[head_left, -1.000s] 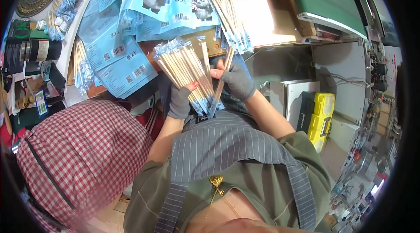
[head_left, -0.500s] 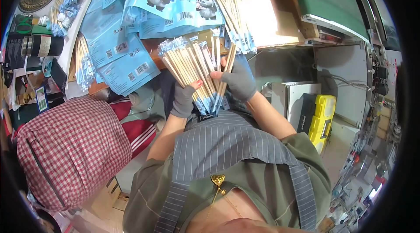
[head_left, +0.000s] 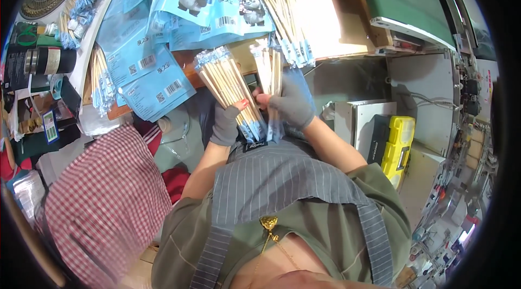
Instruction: Bundling and packaging wooden chopsticks into plastic bags.
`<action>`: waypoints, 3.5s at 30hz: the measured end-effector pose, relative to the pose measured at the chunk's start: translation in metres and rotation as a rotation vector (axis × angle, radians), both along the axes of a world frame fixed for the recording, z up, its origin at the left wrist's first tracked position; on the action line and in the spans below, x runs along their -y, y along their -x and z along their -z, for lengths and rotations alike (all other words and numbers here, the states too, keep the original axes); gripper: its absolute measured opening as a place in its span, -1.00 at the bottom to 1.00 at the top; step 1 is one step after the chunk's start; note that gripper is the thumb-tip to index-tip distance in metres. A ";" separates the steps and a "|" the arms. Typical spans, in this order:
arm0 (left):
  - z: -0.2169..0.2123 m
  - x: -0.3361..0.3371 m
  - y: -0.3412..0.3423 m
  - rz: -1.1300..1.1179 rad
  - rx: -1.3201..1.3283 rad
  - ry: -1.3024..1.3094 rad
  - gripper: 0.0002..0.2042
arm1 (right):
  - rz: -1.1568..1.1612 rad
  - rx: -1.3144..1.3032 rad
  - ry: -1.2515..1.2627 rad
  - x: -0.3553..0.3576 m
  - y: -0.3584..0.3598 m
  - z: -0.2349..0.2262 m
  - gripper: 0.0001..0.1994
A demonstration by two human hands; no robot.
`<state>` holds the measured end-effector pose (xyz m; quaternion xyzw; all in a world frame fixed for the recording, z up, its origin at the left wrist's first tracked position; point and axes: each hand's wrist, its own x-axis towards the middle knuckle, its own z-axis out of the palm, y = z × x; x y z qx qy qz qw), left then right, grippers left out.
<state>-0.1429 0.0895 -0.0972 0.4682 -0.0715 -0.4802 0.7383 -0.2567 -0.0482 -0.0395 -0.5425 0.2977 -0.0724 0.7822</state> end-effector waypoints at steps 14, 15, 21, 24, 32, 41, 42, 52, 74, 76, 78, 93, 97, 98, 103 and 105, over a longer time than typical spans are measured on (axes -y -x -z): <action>-0.007 0.006 0.004 0.028 0.042 0.010 -0.69 | 0.273 -0.384 1.057 0.132 -0.046 0.029 -0.21; -0.015 0.008 0.002 0.080 0.053 -0.041 -0.69 | 0.465 -0.245 1.130 0.114 -0.043 0.019 -0.21; -0.024 0.025 0.013 0.070 0.139 -0.050 -0.63 | -0.058 -0.170 0.379 0.012 -0.014 -0.003 -0.54; -0.010 0.016 0.007 0.079 0.002 -0.163 -0.70 | 0.259 0.097 -0.219 -0.001 -0.001 0.015 -0.74; -0.011 0.013 0.011 0.080 0.012 -0.156 -0.62 | 0.308 0.024 -0.259 -0.008 0.016 0.027 -0.73; -0.009 0.013 0.012 0.087 0.002 -0.103 -0.65 | 0.315 0.145 -0.462 -0.008 0.024 0.016 -0.76; -0.005 0.012 0.012 0.072 0.042 -0.113 -0.65 | 0.311 0.152 -0.414 -0.010 0.028 0.028 -0.73; -0.006 0.011 0.014 0.029 0.105 -0.124 -0.66 | 0.341 0.219 -0.294 -0.014 0.029 0.029 -0.67; -0.011 0.015 0.014 0.026 0.070 -0.058 -0.60 | 0.321 0.238 -0.253 -0.009 0.025 0.014 -0.64; -0.009 0.014 0.013 0.032 0.062 -0.060 -0.61 | 0.299 0.241 -0.243 -0.009 0.025 0.013 -0.66; -0.009 0.015 0.013 0.041 0.052 -0.061 -0.61 | 0.318 0.240 -0.261 -0.010 0.025 0.014 -0.68; -0.012 0.014 0.012 0.059 0.072 -0.072 -0.58 | 0.321 0.244 -0.372 -0.009 0.034 0.019 -0.66; -0.013 0.014 0.013 0.042 0.063 -0.074 -0.62 | 0.310 0.268 -0.416 -0.009 0.035 0.019 -0.64; -0.013 0.014 0.013 0.045 0.074 -0.082 -0.63 | 0.309 0.268 -0.416 -0.010 0.035 0.019 -0.64; -0.014 0.014 0.012 0.063 0.074 -0.042 -0.65 | 0.316 0.250 -0.391 -0.010 0.033 0.009 -0.65; -0.014 0.013 0.012 0.066 0.077 -0.041 -0.64 | 0.267 0.208 -0.329 -0.009 0.034 0.010 -0.65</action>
